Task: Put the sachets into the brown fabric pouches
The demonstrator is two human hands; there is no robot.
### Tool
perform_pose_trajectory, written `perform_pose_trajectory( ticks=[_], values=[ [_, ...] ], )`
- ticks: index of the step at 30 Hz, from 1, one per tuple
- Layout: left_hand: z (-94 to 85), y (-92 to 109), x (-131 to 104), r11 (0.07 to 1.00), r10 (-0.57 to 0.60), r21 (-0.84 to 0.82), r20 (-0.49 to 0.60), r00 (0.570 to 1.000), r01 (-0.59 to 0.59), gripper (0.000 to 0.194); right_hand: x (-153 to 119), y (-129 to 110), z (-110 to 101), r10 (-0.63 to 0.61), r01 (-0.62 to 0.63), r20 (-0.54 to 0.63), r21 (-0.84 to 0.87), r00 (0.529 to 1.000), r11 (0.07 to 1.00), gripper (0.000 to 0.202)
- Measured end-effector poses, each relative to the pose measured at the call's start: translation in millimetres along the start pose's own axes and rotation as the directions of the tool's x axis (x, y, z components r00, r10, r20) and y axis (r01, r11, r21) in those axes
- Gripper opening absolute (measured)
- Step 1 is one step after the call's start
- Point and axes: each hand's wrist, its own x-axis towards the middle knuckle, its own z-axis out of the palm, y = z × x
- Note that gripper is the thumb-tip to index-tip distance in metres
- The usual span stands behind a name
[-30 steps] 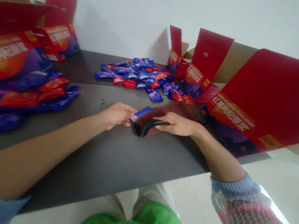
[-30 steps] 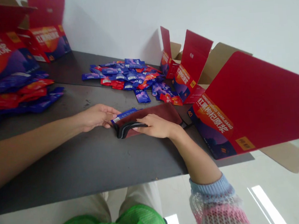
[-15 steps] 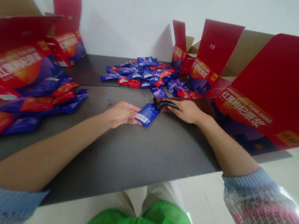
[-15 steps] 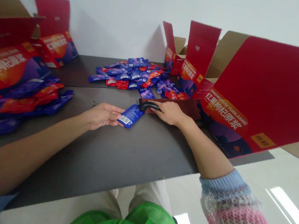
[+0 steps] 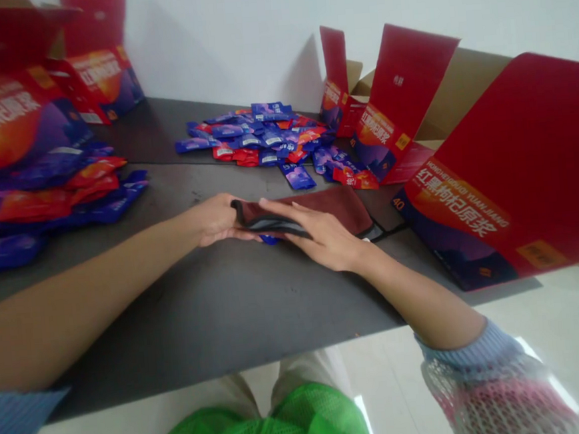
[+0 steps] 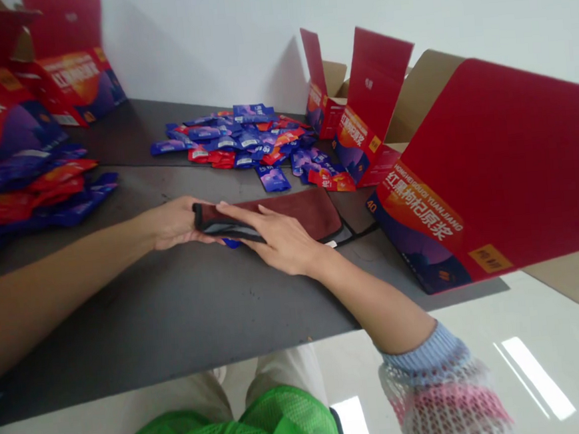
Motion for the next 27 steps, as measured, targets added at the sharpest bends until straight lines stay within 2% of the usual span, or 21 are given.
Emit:
perform_pose_trajectory(
  ticks=[2, 4, 7, 10, 13, 15, 17, 21, 25, 27],
  values=[
    [2.9, 0, -2, 1.0, 0.026, 0.0, -0.02, 0.999, -0.026, 0.022, 4, 6, 12, -0.057, 0.059, 0.107, -0.018, 0.993, 0.998, 0.058],
    [3.6, -1, -1, 0.999, 0.031, -0.007, -0.024, 0.999, -0.032, 0.033, 7, 13, 17, -0.06, 0.071, 0.171, -0.058, 0.983, 0.996, 0.061],
    [-0.7, -3, 2, 1.0, 0.025, 0.014, 0.003, 1.0, -0.025, 0.045, 8, 23, 13, -0.021, 0.044, 0.214, -0.103, 0.977, 0.994, 0.064],
    [-7.2, -5, 5, 0.999, 0.014, 0.04, 0.063, 0.998, -0.016, 0.044, 5, 32, 3, 0.023, 0.008, 0.217, -0.144, 0.976, 0.99, 0.083],
    [-10.8, -7, 7, 0.999, 0.005, 0.044, 0.028, 1.0, -0.006, 0.038, 2, 41, -7, 0.085, -0.049, 0.202, -0.176, 0.976, 0.983, 0.097],
    [-11.1, -8, 6, 0.999, 0.01, 0.038, -0.02, 1.0, -0.01, 0.039, 1, 46, -12, 0.136, -0.096, 0.196, -0.2, 0.971, 0.975, 0.101],
    [-10.6, -7, 6, 0.999, 0.01, 0.038, -0.013, 1.0, -0.009, 0.039, 1, 50, -16, 0.183, -0.143, 0.179, -0.218, 0.967, 0.965, 0.101],
    [-7.0, -6, 3, 0.998, -0.001, 0.062, 0.002, 1.0, 0.001, 0.041, 2, 55, -21, 0.259, -0.225, 0.101, -0.266, 0.961, 0.937, 0.086],
    [1.7, -5, 0, 0.995, 0.014, 0.096, -0.09, 0.996, -0.006, 0.045, 0, 57, -29, 0.323, -0.312, -0.033, -0.365, 0.946, 0.877, 0.058],
    [5.5, -4, -2, 0.995, 0.008, 0.102, -0.137, 0.99, 0.006, 0.042, -2, 54, -32, 0.291, -0.304, -0.092, -0.365, 0.952, 0.88, 0.06]
  ],
)
